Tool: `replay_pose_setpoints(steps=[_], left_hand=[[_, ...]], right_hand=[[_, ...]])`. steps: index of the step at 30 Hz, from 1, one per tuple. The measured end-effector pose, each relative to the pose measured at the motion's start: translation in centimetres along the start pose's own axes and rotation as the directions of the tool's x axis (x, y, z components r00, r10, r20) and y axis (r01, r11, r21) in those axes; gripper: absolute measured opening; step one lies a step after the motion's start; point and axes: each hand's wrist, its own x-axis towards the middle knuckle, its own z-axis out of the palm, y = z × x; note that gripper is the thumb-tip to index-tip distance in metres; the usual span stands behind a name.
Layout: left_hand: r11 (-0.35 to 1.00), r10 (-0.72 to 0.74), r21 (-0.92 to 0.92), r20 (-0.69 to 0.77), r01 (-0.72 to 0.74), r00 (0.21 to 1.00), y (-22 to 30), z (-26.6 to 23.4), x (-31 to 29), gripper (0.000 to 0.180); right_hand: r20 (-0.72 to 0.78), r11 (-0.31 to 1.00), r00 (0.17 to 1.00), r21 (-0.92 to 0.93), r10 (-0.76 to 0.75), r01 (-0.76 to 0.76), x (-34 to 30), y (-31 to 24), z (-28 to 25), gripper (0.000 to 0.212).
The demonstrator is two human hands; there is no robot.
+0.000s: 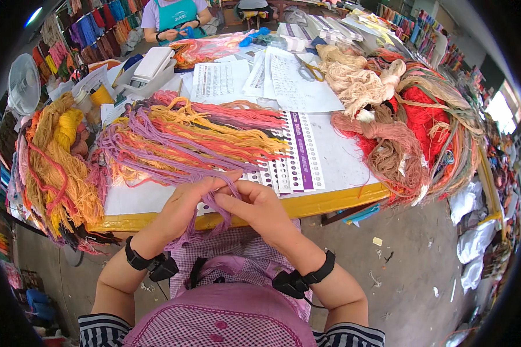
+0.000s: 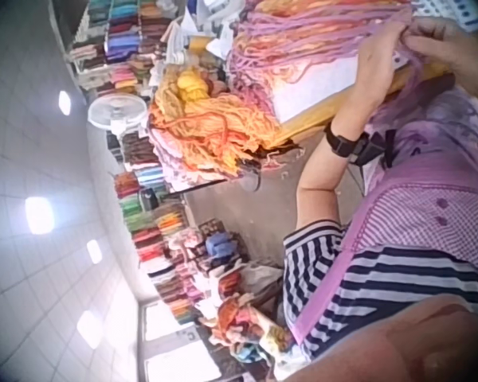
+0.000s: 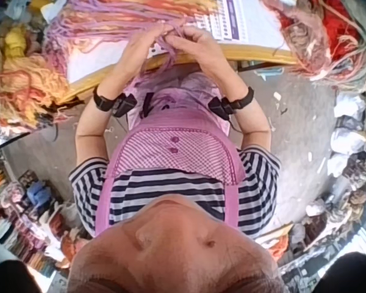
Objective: The person compares a document to a thread organizer, writes on a paper, and then separates individual strands of purple thread from a bundle to thread them through the holes of the organizer.
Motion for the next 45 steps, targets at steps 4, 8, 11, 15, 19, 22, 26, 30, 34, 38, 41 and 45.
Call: replay_pose_setpoints(steps=[4,8,11,15,19,22,26,30,34,38,41,45], left_hand=[[0.995,0.087,0.052,0.028,-0.088,0.996,-1.0,-0.3,0.1,0.040],[0.993,0.077,0.084,0.028,-0.079,0.997,-0.5,-0.4,-0.3,0.039],[0.998,0.030,0.050,0.046,-0.033,0.998,-0.3,-0.5,-0.5,0.039],[0.997,-0.035,-0.066,-0.044,0.032,0.998,0.6,0.4,-0.9,0.032],[0.395,-0.265,-0.916,-0.192,-0.075,0.945,-0.6,-3.5,-2.6,0.023],[0.477,-0.275,-0.856,-0.361,-0.200,0.891,-2.9,-12.6,-7.5,0.026],[0.645,-0.487,-0.677,-0.721,-0.355,0.493,-4.8,-22.7,-18.0,0.029],[0.911,-0.358,-0.343,-0.933,-0.229,-0.026,-5.2,-25.6,-23.2,0.032],[0.970,0.127,0.103,-0.987,0.220,-0.098,-9.3,-33.4,-35.5,0.027],[0.460,0.301,0.219,-0.950,0.860,0.081,-10.2,-39.5,-45.0,0.055],[0.359,0.402,0.313,-0.902,0.879,0.157,-7.0,-41.5,-50.5,0.058],[0.965,-0.261,-0.261,-0.964,-0.001,0.052,-8.9,-32.8,-30.2,0.039]], right_hand=[[-0.021,0.999,0.999,-0.031,-0.035,0.034,0.0,0.2,0.0,0.018],[-0.044,0.998,0.998,0.035,-0.041,0.042,-0.2,0.2,-0.3,0.016],[-0.057,0.996,0.998,0.091,-0.020,0.025,-0.3,0.3,-0.6,0.016],[-0.061,0.970,0.998,0.239,-0.034,0.048,-0.2,0.4,0.1,0.011],[0.252,0.710,0.965,0.692,-0.066,-0.132,-2.2,-0.5,-2.2,0.010],[0.065,0.983,0.988,0.113,0.137,-0.144,-5.4,-2.8,-8.5,0.015],[-0.315,0.827,0.939,-0.484,0.140,-0.286,-10.4,-6.2,-17.5,0.017],[-0.560,0.897,0.827,-0.389,-0.050,-0.210,-14.8,-8.4,-25.4,0.014],[-0.788,0.746,0.561,-0.529,-0.255,-0.404,-19.2,-8.7,-34.1,0.017],[-0.543,0.091,0.297,-0.576,-0.785,-0.812,-23.1,-9.8,-37.1,0.022],[-0.603,0.127,0.163,-0.408,-0.781,-0.904,-22.3,-10.3,-36.9,0.024],[-0.593,0.411,0.440,-0.797,-0.675,-0.443,-21.1,-10.8,-33.4,0.023]])
